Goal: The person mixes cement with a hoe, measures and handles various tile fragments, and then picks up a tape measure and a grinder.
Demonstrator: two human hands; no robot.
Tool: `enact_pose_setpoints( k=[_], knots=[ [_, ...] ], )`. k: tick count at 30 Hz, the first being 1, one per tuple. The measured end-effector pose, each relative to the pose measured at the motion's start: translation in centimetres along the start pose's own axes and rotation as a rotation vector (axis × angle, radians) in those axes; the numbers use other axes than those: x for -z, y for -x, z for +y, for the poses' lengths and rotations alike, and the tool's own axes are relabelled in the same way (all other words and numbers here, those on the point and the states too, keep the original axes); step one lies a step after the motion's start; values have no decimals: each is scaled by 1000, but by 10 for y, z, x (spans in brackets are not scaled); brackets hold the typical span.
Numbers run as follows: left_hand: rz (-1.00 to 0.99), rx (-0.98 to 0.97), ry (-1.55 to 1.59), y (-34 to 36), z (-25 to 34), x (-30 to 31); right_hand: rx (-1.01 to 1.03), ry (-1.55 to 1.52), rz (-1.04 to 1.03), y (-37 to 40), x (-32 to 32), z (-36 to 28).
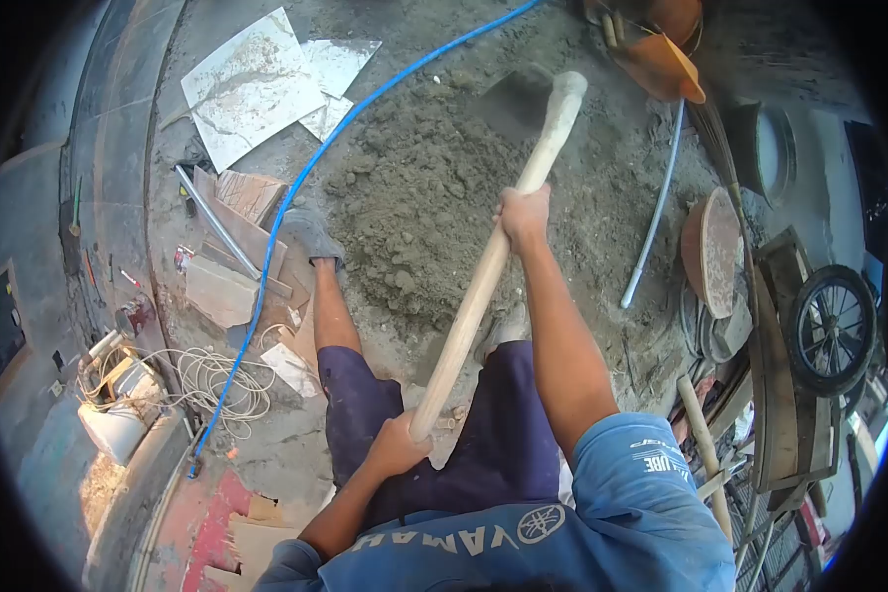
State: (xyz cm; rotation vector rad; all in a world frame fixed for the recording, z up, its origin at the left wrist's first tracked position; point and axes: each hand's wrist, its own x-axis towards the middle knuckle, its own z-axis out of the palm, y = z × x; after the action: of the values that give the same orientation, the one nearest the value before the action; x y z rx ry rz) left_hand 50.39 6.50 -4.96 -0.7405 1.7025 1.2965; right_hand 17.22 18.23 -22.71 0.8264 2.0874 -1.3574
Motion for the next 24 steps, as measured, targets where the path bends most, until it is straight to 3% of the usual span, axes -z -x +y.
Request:
enact_pose_setpoints(
  k=[3, 5, 6, 8, 10, 11, 13, 15, 16, 17, 19, 20, 21, 22, 24],
  knots=[
    [90, 311, 161, 89, -16, -106, -107, 440, -181, 58, -53, 173],
    [56, 393, 256, 119, -9, -126, -334, 229, -380, 110, -27, 134],
    [45, 434, 332, 145, 6, -140, -358, 263, -388, 140, -3, 144],
    [152, 386, 337, 144, 19, -177, 17, 474, -387, 132, 3, 114],
    [244, 243, 437, 149, 7, -196, 378, 440, -368, 121, 3, 102],
    [275, 192, 432, 133, -1, -193, 236, 362, -394, 147, -2, 30],
    [350, 73, 329, 74, -20, -164, 346, 185, -421, 137, -39, -33],
    [441, -89, 458, 6, -34, -134, 492, 254, -394, 112, -89, -62],
    [373, -23, 559, -4, -33, -131, 502, 395, -400, 110, -105, -56],
    [297, 46, 662, -7, -26, -135, 505, 540, -403, 114, -115, -47],
    [10, 191, 1021, 41, -36, -232, 389, 870, -378, 95, -92, 87],
    [180, 101, 1019, 73, -49, -305, 467, 1064, -321, 94, -61, 180],
    [100, 195, 1027, 111, -51, -304, 172, 988, -418, 129, -35, 203],
    [8, 267, 932, 138, -53, -288, 173, 957, -397, 117, -10, 264],
    [-22, 271, 978, 169, -46, -287, 37, 964, -450, 194, -11, 180]
  ],
)
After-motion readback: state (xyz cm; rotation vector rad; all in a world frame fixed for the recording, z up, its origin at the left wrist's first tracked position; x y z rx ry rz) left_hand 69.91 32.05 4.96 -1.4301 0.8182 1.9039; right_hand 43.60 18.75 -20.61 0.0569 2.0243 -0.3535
